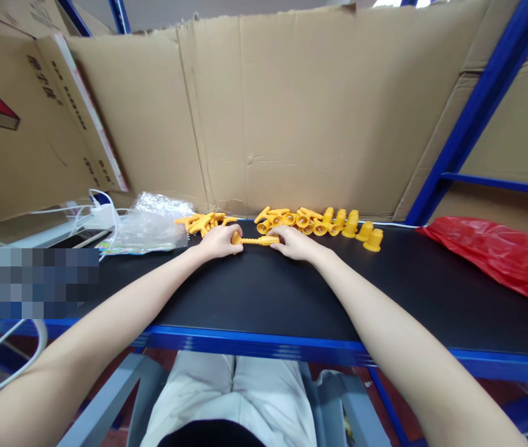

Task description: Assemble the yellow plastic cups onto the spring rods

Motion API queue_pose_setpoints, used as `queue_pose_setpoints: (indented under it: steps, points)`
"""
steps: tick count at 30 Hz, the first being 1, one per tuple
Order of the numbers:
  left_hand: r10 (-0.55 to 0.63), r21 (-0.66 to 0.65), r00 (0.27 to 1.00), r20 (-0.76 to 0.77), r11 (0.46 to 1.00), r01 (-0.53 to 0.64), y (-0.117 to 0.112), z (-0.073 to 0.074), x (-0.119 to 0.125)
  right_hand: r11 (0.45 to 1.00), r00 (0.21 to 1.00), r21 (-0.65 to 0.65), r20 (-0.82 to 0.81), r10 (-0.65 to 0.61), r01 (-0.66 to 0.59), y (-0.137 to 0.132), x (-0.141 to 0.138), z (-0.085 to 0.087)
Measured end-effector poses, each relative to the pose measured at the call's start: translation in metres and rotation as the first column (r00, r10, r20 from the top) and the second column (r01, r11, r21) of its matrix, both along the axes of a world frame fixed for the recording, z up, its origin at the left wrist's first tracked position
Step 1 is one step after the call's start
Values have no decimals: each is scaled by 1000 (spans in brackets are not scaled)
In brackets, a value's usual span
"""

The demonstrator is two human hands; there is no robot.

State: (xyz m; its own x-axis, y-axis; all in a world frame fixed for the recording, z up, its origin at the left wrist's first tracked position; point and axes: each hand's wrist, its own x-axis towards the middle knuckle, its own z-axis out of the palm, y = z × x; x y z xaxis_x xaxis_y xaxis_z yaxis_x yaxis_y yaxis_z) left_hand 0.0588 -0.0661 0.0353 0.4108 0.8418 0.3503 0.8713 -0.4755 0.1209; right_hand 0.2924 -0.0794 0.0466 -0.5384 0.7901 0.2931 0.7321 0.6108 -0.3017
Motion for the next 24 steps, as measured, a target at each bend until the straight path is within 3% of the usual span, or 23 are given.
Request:
queue_pose_setpoints:
  steps: [5, 11, 15, 18, 24]
  points:
    - [22, 1, 1000, -6, 1000, -22, 0, 1, 0, 987, 989, -151, -127, -72, 53, 2, 0, -3]
    - [17, 25, 1000, -7, 1000, -17, 4, -2, -2, 922, 912, -386, -392, -125, -39, 11, 8, -8]
    - [7, 56, 1000, 7, 998, -8, 2, -2, -2, 863, 873, -499, -452, -183, -78, 9, 8, -5]
    - [6, 60, 1000, 5, 998, -7, 0, -2, -1, 847, 879, -527, -433, -198, -69, 6, 6, -3]
    - [27, 60, 1000, 0, 998, -27, -2, 0, 1, 880, 906, -475, -364, -216, 19, 6, 1, -4]
